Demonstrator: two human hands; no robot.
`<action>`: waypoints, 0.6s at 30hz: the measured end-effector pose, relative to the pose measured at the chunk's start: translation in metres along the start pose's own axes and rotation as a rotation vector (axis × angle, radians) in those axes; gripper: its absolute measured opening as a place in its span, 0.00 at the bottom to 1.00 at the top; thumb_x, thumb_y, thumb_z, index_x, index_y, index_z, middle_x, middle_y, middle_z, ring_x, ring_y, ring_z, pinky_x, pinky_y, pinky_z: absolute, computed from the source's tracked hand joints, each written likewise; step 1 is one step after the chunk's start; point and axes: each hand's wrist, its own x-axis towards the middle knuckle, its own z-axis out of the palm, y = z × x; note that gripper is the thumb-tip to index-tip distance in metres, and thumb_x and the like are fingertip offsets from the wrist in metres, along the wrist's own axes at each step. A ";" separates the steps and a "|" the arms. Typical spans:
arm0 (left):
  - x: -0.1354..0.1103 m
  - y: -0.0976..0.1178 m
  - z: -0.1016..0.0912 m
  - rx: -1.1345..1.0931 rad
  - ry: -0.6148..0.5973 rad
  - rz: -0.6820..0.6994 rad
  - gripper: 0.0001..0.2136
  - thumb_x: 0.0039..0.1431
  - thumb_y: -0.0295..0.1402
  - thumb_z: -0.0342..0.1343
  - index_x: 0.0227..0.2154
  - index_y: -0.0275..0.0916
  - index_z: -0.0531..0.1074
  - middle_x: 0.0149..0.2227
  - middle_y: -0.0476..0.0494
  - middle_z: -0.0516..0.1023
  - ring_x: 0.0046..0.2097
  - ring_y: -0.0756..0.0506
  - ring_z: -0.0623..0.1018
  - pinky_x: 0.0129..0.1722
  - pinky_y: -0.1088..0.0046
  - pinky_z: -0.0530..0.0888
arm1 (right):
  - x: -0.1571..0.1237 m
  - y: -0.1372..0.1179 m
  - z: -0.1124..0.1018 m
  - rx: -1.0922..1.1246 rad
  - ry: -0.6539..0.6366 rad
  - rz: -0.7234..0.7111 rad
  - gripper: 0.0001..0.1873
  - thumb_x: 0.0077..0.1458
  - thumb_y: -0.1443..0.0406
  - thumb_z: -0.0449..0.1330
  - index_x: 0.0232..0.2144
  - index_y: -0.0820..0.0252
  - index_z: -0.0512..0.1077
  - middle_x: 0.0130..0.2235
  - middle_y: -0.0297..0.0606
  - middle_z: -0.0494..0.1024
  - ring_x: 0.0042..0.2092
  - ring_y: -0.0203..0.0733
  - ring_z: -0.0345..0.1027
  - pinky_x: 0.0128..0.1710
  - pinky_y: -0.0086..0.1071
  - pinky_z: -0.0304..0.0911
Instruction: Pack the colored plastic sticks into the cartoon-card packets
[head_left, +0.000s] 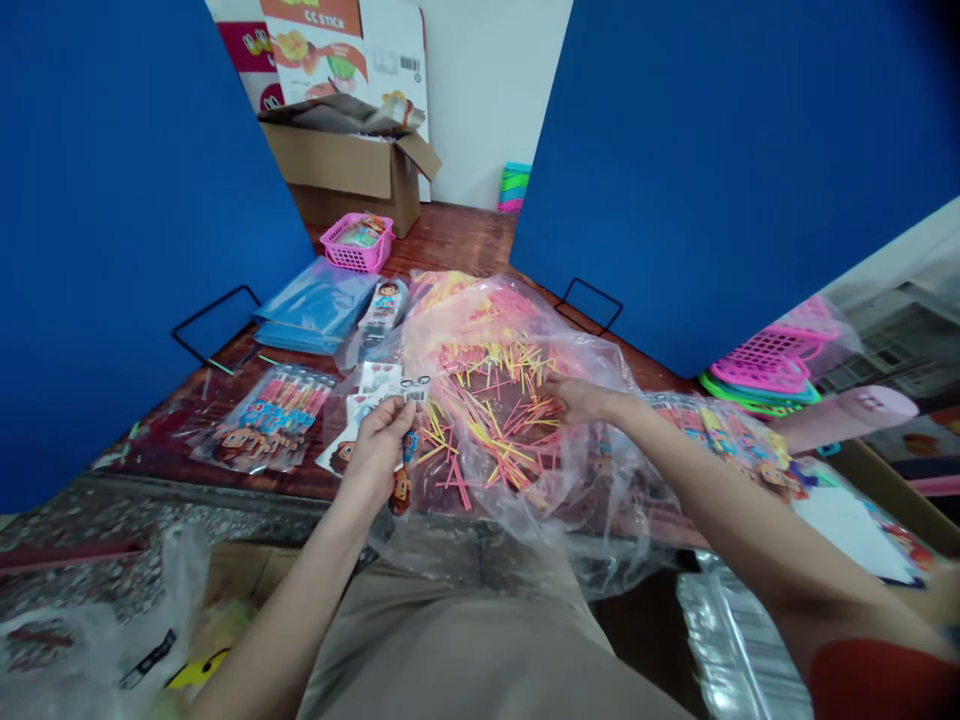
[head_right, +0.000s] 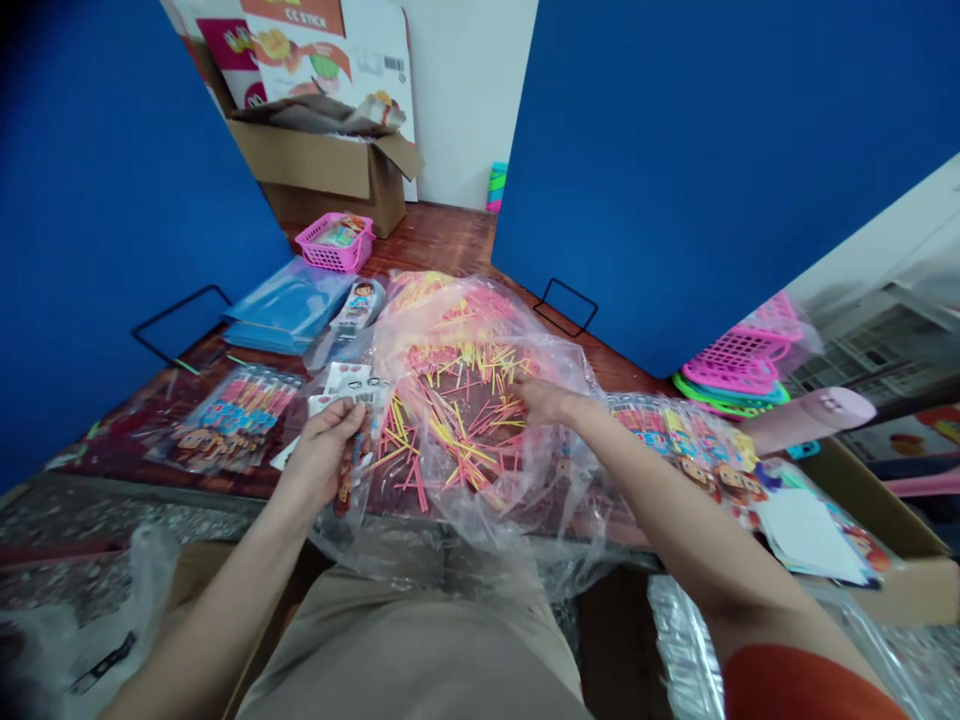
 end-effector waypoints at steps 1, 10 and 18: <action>-0.001 -0.002 0.002 0.017 -0.003 0.012 0.17 0.41 0.42 0.67 0.24 0.39 0.66 0.19 0.56 0.66 0.19 0.55 0.64 0.18 0.81 0.62 | -0.004 0.001 0.002 0.002 -0.011 0.036 0.25 0.43 0.69 0.64 0.47 0.64 0.72 0.48 0.47 0.73 0.43 0.45 0.71 0.40 0.28 0.61; -0.002 -0.011 0.009 0.061 -0.016 0.089 0.14 0.45 0.42 0.65 0.26 0.40 0.67 0.22 0.55 0.69 0.22 0.54 0.68 0.24 0.80 0.66 | -0.013 -0.004 -0.005 -0.037 -0.082 0.145 0.30 0.37 0.69 0.69 0.47 0.62 0.72 0.46 0.48 0.73 0.41 0.47 0.71 0.38 0.31 0.63; -0.003 -0.014 0.010 0.019 0.001 0.006 0.16 0.40 0.40 0.68 0.27 0.39 0.68 0.22 0.54 0.70 0.22 0.54 0.69 0.23 0.80 0.67 | -0.022 -0.016 -0.003 -0.121 -0.154 0.067 0.30 0.36 0.66 0.71 0.46 0.60 0.74 0.42 0.47 0.77 0.41 0.50 0.73 0.35 0.31 0.61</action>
